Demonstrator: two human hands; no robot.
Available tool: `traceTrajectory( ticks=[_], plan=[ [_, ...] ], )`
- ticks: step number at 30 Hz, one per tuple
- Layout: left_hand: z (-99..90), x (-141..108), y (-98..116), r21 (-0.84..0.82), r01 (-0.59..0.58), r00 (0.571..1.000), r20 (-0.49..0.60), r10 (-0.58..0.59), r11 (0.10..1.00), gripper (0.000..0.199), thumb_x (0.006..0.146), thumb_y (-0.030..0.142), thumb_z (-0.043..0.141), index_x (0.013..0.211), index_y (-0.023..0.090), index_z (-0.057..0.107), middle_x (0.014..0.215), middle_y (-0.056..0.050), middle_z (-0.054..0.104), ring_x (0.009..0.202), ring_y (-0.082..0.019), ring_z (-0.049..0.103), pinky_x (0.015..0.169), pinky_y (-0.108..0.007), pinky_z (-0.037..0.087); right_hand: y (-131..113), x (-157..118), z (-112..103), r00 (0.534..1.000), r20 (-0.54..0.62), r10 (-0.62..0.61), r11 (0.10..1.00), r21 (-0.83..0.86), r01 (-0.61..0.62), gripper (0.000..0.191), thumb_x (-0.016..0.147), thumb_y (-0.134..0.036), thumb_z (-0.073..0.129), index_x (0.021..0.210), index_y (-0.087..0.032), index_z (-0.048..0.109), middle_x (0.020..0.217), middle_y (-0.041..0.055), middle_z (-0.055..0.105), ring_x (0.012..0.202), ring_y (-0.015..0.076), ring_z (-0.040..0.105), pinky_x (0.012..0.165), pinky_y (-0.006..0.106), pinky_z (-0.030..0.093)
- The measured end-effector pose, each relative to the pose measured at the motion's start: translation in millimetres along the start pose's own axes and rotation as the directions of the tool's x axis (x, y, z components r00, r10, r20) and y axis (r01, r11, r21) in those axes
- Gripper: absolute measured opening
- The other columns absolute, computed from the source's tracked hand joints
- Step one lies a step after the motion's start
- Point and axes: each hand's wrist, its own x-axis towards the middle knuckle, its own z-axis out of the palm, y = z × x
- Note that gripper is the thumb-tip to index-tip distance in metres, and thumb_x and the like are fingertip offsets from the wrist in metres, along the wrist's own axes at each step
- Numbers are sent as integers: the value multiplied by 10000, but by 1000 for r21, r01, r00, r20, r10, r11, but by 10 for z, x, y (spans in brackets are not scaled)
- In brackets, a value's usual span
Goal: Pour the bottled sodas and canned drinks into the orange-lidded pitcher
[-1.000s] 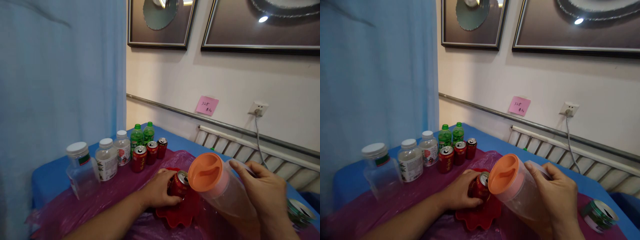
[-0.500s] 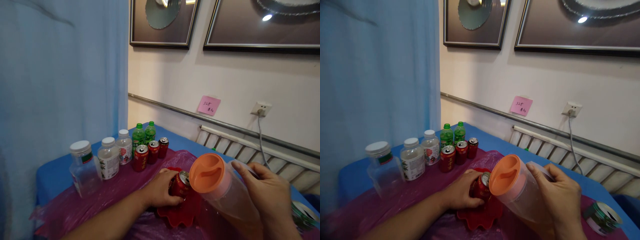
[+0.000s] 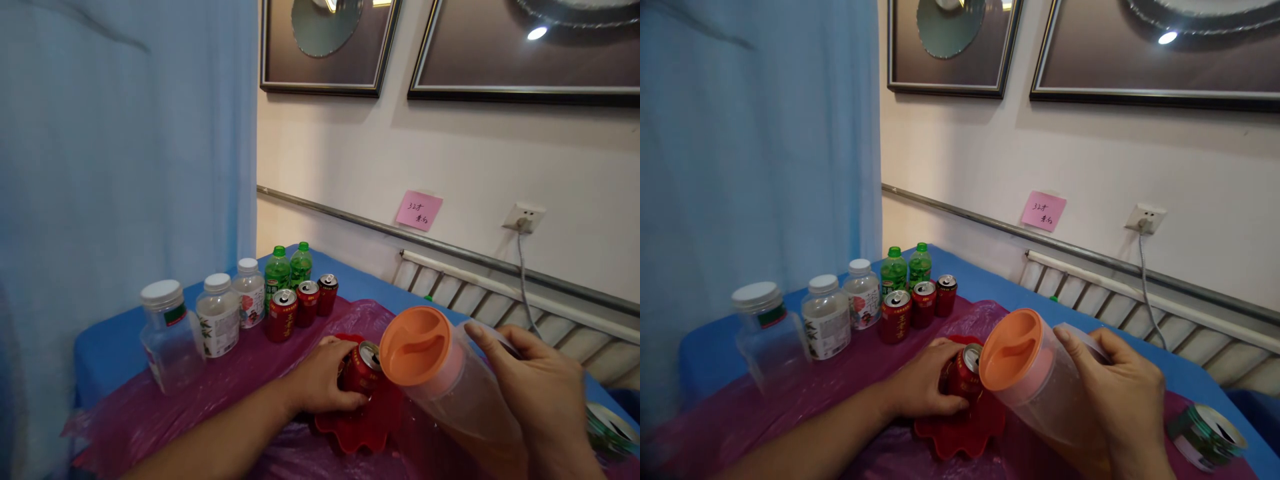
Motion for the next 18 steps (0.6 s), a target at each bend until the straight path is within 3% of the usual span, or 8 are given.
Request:
traceTrajectory(
  ticks=[18],
  plan=[
    [1, -2, -8, 1, 20, 1000, 4, -20, 1000, 643, 645, 422, 847, 1240, 287, 644, 1158, -17, 724, 1066, -296, 630, 1035, -400, 397, 6, 2, 7, 999, 18, 47, 999, -8, -47, 599, 727, -789, 603, 551, -220, 542, 526, -40, 385, 556, 139, 414, 501, 257, 305]
  ],
)
